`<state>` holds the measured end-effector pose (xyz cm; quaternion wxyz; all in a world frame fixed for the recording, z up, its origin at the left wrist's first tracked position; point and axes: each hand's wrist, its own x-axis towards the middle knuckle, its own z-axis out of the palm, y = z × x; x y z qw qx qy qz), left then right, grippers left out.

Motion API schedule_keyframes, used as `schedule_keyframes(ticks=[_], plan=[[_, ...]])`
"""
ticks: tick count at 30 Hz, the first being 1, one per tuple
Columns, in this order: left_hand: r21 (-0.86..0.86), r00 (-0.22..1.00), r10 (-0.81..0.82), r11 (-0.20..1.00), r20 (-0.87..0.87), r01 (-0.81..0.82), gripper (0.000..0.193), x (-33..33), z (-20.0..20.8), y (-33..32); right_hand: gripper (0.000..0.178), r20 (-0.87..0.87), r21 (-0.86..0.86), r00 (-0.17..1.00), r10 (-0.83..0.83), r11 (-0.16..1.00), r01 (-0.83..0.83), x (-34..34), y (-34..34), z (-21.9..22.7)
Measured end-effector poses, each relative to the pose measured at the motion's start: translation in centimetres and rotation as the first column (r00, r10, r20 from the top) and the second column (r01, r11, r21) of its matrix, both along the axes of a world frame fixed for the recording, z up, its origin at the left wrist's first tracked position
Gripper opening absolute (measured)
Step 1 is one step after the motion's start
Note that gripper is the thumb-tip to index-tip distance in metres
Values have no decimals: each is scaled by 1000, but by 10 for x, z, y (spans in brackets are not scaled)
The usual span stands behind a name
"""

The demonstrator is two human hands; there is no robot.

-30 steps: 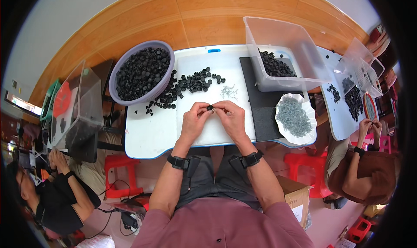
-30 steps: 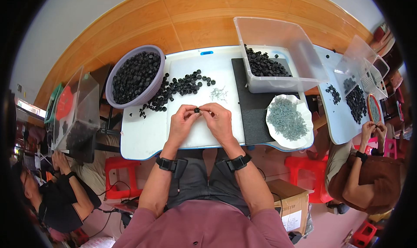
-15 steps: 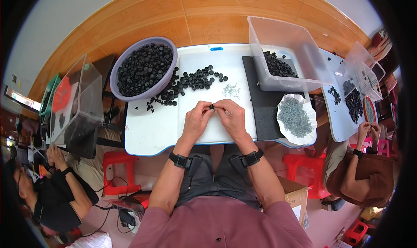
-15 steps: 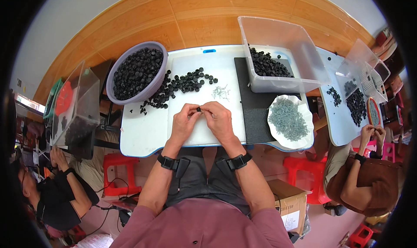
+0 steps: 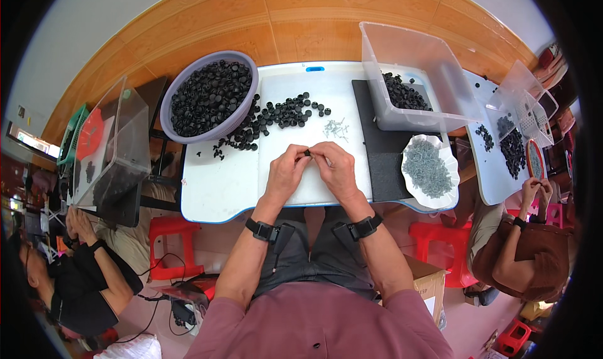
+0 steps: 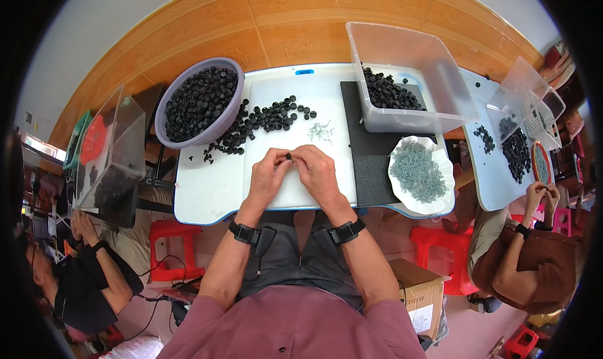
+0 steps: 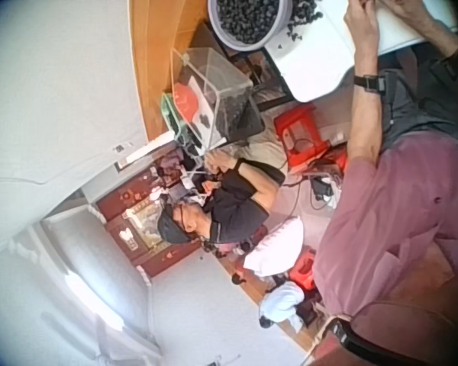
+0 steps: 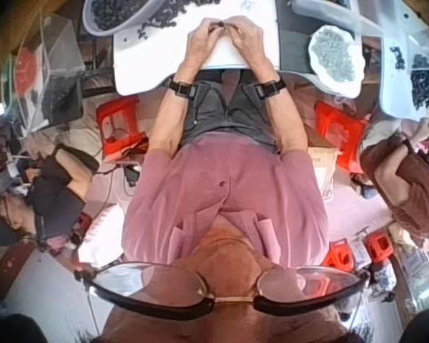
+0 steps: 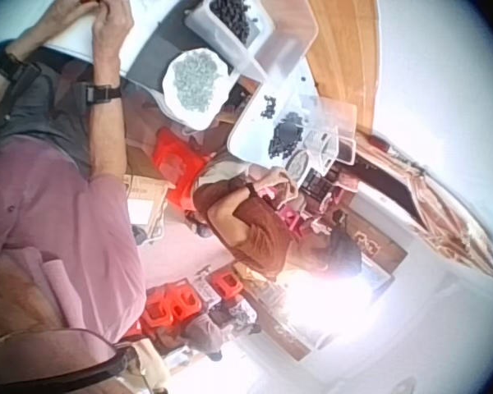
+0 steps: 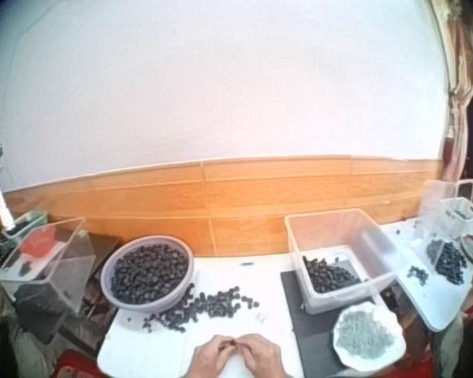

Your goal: The person assembles plastic components by picking up a black cap and a metal pin, inserting the pin into the cap by hand, and placing the completed assembly into a clear plastic bin.

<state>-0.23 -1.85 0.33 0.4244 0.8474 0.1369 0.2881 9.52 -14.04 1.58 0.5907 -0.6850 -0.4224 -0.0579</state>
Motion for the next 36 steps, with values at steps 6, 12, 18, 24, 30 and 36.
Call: schedule_keyframes(ticks=[6, 12, 18, 24, 30, 36], plan=[[77, 1000, -4, 997, 17, 2, 20, -1, 0, 0, 10, -1, -23, 1000, -15, 1000, 15, -2, 0, -1], [39, 1000, 6, 999, -23, -5, 20, 1, 2, -1, 10, 47, -15, 999, -10, 1000, 11, 1, 0, -1], [74, 998, 7, 997, 55, -11, 17, 0, 0, -2, 11, -177, -42, 984, -20, 999, 12, 1, 0, -3], [31, 1000, 7, 999, 0, -7, 20, 1, 0, -1, 12, -251, -57, 968, -14, 998, 0, 3, 0, -5], [41, 1000, 0, 999, 5, 0, 20, 0, 2, 0, 12, -92, -87, 995, -25, 996, 17, 1, 1, -2], [-64, 999, -32, 997, 5, 32, 20, -1, 3, 3, 12, -90, -73, 996, -4, 997, -2, 0, 2, 1]])
